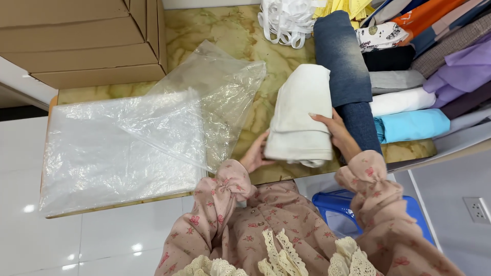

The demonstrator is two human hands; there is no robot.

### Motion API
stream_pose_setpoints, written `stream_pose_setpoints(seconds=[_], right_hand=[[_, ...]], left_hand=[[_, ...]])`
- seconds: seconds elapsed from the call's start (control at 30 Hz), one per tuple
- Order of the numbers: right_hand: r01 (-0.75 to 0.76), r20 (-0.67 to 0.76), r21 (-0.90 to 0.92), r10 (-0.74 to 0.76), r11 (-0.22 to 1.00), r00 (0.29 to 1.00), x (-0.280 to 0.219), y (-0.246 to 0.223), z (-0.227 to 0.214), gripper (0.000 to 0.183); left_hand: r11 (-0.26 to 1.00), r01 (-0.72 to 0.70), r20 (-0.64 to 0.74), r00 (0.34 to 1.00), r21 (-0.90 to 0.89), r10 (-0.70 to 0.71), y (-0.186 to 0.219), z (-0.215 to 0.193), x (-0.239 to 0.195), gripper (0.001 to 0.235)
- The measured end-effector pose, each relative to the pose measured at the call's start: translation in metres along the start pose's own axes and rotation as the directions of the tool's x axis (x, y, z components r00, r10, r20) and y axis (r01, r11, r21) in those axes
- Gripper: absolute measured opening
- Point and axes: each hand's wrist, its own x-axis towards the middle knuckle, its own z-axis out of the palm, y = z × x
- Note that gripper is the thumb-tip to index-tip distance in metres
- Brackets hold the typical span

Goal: The person removes a pair of white pants from a plastic bag, folds them, and places them on a table. They then unfold the pants, place them on a hanger, and hang them on a clothing rack.

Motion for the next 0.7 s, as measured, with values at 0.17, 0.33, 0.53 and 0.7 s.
stream_pose_setpoints(seconds=[0.17,0.33,0.53,0.7], right_hand=[[-0.050,0.052,-0.111,0.056,0.993,0.997,-0.031,-0.007,-0.021,0.088],[-0.066,0.071,-0.122,0.075,0.990,0.995,-0.052,-0.007,-0.031,0.091],[-0.086,0.075,-0.294,0.113,0.952,0.991,-0.052,-0.001,-0.047,0.093],[0.049,0.043,-0.561,-0.030,0.827,0.999,-0.051,0.009,-0.047,0.094]], left_hand=[[0.969,-0.100,-0.098,0.987,0.227,0.125,0.012,-0.011,0.013,0.094],[0.967,-0.055,0.190,0.982,0.250,0.007,-0.002,0.034,0.036,0.093],[0.914,0.041,0.141,0.984,0.404,-0.107,-0.025,0.074,0.056,0.097],[0.852,-0.015,0.052,0.999,0.523,-0.015,-0.062,0.062,0.098,0.102]])
